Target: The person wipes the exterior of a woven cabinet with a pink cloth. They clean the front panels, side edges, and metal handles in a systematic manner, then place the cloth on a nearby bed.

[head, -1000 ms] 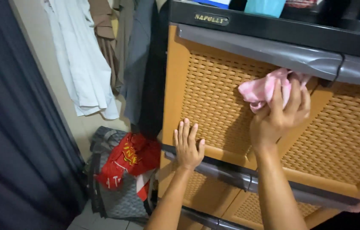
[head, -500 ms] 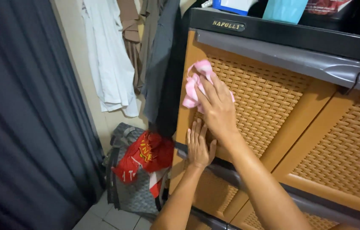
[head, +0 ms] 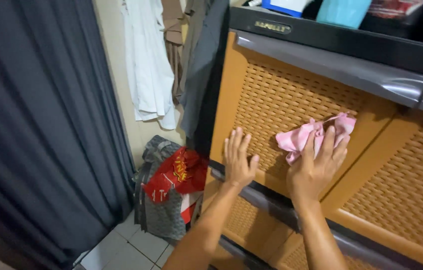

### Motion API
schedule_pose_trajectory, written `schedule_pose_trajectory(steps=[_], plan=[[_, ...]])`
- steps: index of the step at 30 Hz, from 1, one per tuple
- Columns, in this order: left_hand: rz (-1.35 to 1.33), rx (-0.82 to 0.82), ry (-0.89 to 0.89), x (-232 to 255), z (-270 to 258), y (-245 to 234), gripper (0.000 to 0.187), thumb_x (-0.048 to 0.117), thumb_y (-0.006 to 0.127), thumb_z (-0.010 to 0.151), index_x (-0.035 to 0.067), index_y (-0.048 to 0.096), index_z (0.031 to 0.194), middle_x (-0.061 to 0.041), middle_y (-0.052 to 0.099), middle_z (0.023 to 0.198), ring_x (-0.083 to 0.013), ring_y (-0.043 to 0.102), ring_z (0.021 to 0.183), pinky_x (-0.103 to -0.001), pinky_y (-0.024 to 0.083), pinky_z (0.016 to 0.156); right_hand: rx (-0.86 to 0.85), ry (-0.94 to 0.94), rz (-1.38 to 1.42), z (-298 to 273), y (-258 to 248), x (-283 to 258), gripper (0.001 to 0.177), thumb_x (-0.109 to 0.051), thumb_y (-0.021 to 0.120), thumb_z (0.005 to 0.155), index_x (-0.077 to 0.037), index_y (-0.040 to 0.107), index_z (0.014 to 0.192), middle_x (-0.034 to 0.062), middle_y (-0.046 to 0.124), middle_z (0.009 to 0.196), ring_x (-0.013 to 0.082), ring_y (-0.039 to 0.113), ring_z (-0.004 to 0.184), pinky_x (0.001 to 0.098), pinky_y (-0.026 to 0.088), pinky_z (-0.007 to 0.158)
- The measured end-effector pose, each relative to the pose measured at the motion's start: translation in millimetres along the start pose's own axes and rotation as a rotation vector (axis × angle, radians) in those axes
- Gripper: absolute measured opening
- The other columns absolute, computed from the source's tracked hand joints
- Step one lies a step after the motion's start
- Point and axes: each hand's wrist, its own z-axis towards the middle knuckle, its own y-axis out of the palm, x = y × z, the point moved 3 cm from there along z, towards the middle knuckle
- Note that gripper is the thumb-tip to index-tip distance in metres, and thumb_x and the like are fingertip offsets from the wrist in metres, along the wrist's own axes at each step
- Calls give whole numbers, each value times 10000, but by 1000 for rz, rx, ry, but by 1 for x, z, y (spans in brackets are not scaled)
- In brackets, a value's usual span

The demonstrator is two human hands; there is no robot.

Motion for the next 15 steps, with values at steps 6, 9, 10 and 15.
schedule_pose_trajectory(steps=[6, 9, 10, 15], plan=[[-15, 7, 21, 8, 4, 1, 671, 411, 503, 991, 81, 388, 1563, -222, 293, 1666, -399, 295, 1533, -561, 212, 1225, 15, -78, 153, 28, 30, -46, 401, 12, 585, 951, 42, 724, 1325, 285, 549, 1514, 568, 371, 1436, 607, 349, 1145], [28, 63, 19, -4, -6, 8, 693, 462, 483, 996, 28, 401, 1531, -274, 328, 1630, -442, 343, 1499, -549, 245, 1212, -45, -171, 228, 35, 53, -74, 391, -26, 604, 937, 16, 716, 1309, 265, 575, 1475, 527, 437, 1403, 585, 370, 1145], [25, 43, -29, -11, -13, 15, 631, 378, 479, 1009, 9, 415, 1516, -277, 303, 1639, -436, 322, 1506, -547, 224, 1222, -94, -244, 276, 38, 60, -84, 385, -55, 618, 927, -4, 711, 1297, 250, 595, 1446, 496, 486, 1379, 569, 386, 1145], [-73, 2, -262, -107, -68, 94, 595, 317, 460, 1054, -49, 400, 1519, -305, 326, 1597, -411, 327, 1481, -505, 167, 1267, -195, -386, 409, 67, 50, -125, 349, -109, 570, 965, -56, 699, 1285, 154, 590, 1469, 395, 498, 1404, 495, 375, 1183]])
